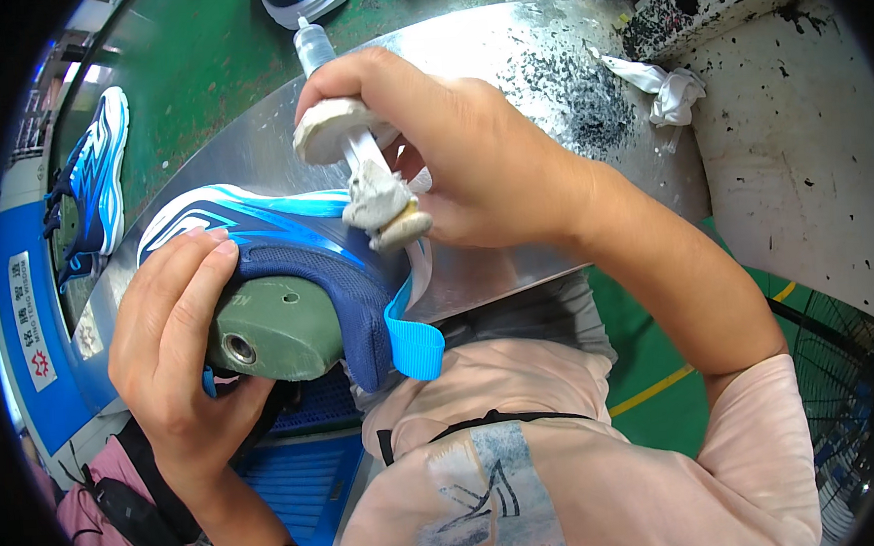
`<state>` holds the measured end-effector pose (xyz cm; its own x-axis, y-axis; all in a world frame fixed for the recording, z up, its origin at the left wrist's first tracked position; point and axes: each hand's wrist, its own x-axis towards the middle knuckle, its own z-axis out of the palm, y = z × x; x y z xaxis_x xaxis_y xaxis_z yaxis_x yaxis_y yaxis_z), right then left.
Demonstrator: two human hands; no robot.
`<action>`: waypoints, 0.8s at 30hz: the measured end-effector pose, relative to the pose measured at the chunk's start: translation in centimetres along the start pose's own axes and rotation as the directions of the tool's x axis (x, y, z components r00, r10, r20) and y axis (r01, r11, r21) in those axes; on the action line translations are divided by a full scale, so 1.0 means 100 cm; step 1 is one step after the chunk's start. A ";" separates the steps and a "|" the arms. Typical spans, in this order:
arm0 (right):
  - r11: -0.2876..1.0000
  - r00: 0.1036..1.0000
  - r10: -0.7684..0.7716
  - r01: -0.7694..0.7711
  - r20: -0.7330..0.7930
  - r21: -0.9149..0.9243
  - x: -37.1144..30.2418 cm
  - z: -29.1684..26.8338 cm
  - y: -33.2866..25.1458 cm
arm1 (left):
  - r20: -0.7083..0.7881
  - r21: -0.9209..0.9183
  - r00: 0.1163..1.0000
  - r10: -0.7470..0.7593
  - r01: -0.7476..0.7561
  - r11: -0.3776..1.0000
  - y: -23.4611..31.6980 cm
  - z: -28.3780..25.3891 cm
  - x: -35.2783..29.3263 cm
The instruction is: The person applies a clear liquid from a syringe into the seams and gaps between the upper and sole of various sneakers, working on shoes individually and moving them to a conveyor belt.
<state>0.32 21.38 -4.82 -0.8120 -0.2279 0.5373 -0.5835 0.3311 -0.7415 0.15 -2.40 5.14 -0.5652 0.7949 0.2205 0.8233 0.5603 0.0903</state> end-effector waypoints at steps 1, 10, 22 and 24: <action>0.999 0.999 0.041 -0.041 0.004 0.023 0.000 0.000 -0.001 | 0.004 -0.002 1.000 -0.001 0.001 1.000 0.000 0.000 0.000; 0.981 0.991 0.129 -0.123 -0.028 0.152 -0.004 0.002 0.002 | 0.000 0.014 0.999 0.036 -0.036 0.999 0.000 0.000 0.002; 0.981 0.985 0.147 -0.134 -0.089 0.143 -0.014 -0.001 -0.002 | -0.013 0.020 1.000 0.025 -0.025 0.999 0.003 0.002 -0.003; 0.980 0.978 0.158 -0.138 -0.138 0.140 -0.024 -0.006 -0.002 | -0.015 0.012 1.000 0.018 -0.017 1.000 0.002 0.001 -0.004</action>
<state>2.40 22.47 -5.75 -0.8848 -0.0446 0.4639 -0.4611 0.2282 -0.8575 0.55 -2.62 4.93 -0.5497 0.8012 0.2366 0.8324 0.5491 0.0745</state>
